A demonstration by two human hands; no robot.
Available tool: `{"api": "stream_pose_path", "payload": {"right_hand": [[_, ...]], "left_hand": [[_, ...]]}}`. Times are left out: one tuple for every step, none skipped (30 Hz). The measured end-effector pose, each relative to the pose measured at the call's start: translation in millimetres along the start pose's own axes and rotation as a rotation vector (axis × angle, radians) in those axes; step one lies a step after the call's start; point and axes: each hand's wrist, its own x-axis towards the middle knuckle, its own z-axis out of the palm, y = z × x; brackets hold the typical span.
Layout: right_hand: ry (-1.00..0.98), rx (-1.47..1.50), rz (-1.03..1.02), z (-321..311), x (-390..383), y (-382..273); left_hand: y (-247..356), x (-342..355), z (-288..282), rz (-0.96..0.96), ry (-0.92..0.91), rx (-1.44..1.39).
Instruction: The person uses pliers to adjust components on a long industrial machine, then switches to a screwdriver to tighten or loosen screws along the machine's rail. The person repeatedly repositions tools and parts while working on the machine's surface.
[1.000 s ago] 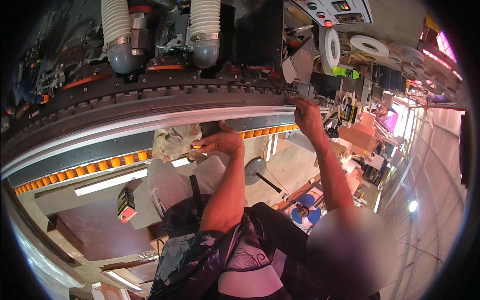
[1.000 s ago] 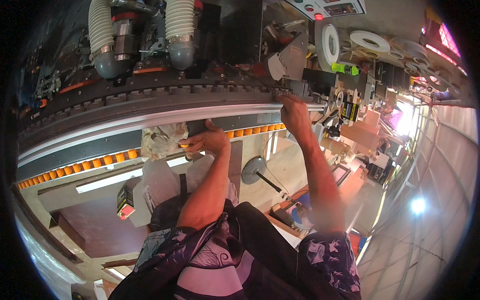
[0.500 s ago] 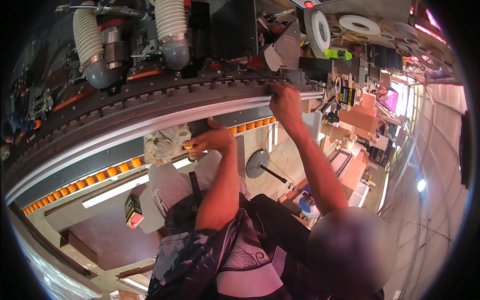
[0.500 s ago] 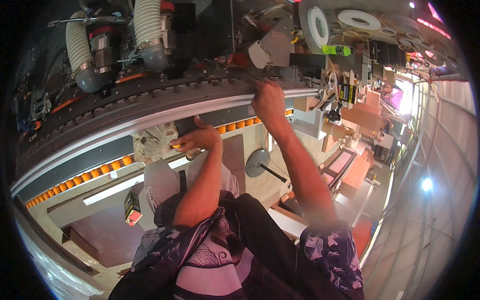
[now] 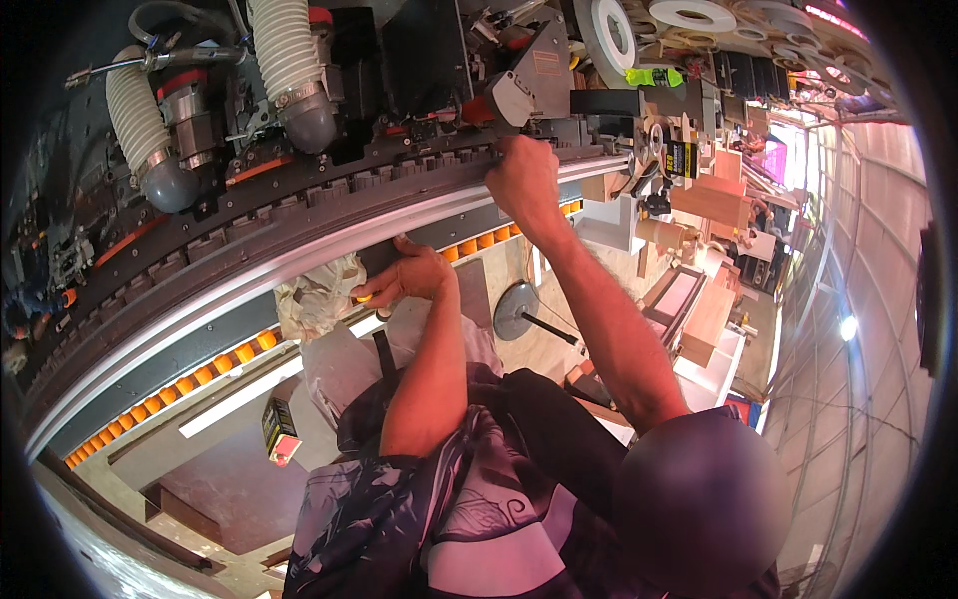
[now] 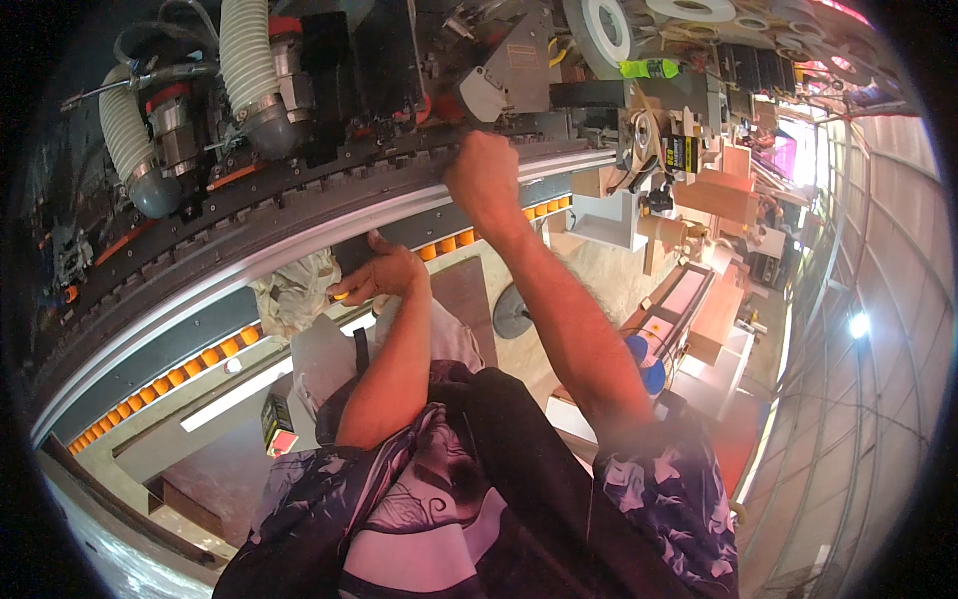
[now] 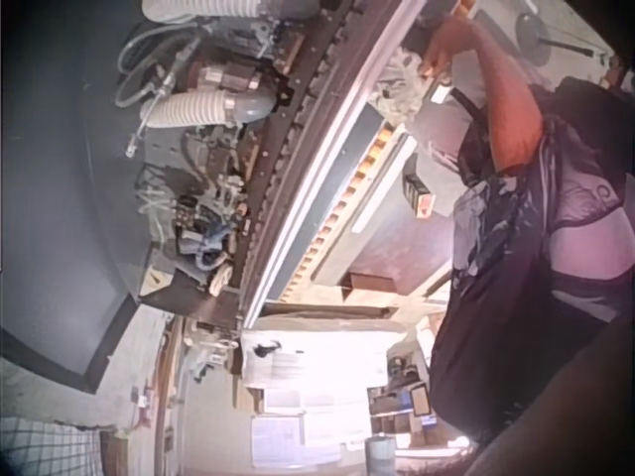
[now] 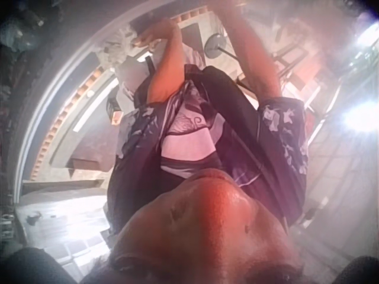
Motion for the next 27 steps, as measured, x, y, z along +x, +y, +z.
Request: {"api": "stream_pose_path", "payload": {"right_hand": [[-0.019,-0.019,0.007,1,2,-2],[-0.004,-0.01,0.009,0,2,-4],[0.011,0.0,0.011,-1,1,-6],[0.024,0.01,0.013,-1,-1,-8],[0.026,0.01,0.019,-1,-1,-10],[0.027,0.011,0.025,0,-2,-11],[0.032,0.012,0.03,1,-1,-12],[0.025,-0.002,0.039,3,0,-14],[0.019,-0.016,0.047,7,1,-18],[0.013,-0.033,0.057,8,3,-22],[0.012,-0.034,0.067,7,3,-27],[0.011,-0.034,0.077,4,1,-32],[0.007,-0.032,0.082,4,0,-38],[0.008,-0.035,0.077,4,1,-40],[0.009,-0.039,0.071,3,2,-40],[0.004,-0.036,0.068,7,3,-39],[0.025,-0.035,0.059,11,2,-37],[0.047,-0.035,0.05,16,1,-35],[0.069,-0.037,0.041,17,1,-36],[-0.003,-0.091,0.081,15,5,-38],[-0.03,-0.096,0.097,15,8,-39],[-0.05,-0.105,0.113,14,11,-40],[-0.072,-0.114,0.13,12,13,-40],[-0.042,-0.104,0.117,10,14,-40],[-0.018,-0.089,0.106,11,14,-38],[0.005,-0.074,0.096,12,13,-37],[0.0,-0.071,0.104,12,13,-36]], "left_hand": [[0,0,1,0.007,0.008,0.012],[0,0,2,0.016,0.016,0.024],[-1,-2,2,0.024,0.016,0.029],[-4,-2,3,0.031,0.017,0.038],[-6,-1,4,0.035,0.014,0.034],[-8,0,5,0.038,0.011,0.031],[-6,0,6,0.034,0.007,0.029],[-5,0,5,0.029,0.005,0.028],[-4,-1,5,0.014,0.001,0.03],[-4,-2,5,-0.003,-0.005,0.033],[-4,-2,5,0.018,0.002,0.046],[-5,-3,4,0.038,0.009,0.059],[-9,-1,5,0.056,0.022,0.073],[-12,-1,9,0.062,0.032,0.107],[-14,-1,13,0.067,0.043,0.141],[-12,0,12,0.063,0.05,0.144],[-8,0,9,0.07,0.042,0.08],[-5,-2,5,0.064,0.027,-0.021],[-3,-3,3,0.048,0.016,-0.061],[-1,-3,1,0.031,0.007,-0.1],[1,-2,0,0.005,0.003,-0.078],[0,-3,3,0.008,0.009,-0.076],[-2,-3,4,0.014,0.015,-0.071],[-5,-2,5,0.05,0.035,-0.078],[-8,-1,4,0.045,0.04,-0.074],[-12,0,4,0.041,0.044,-0.067],[-15,1,3,0.039,0.048,-0.059]]}}
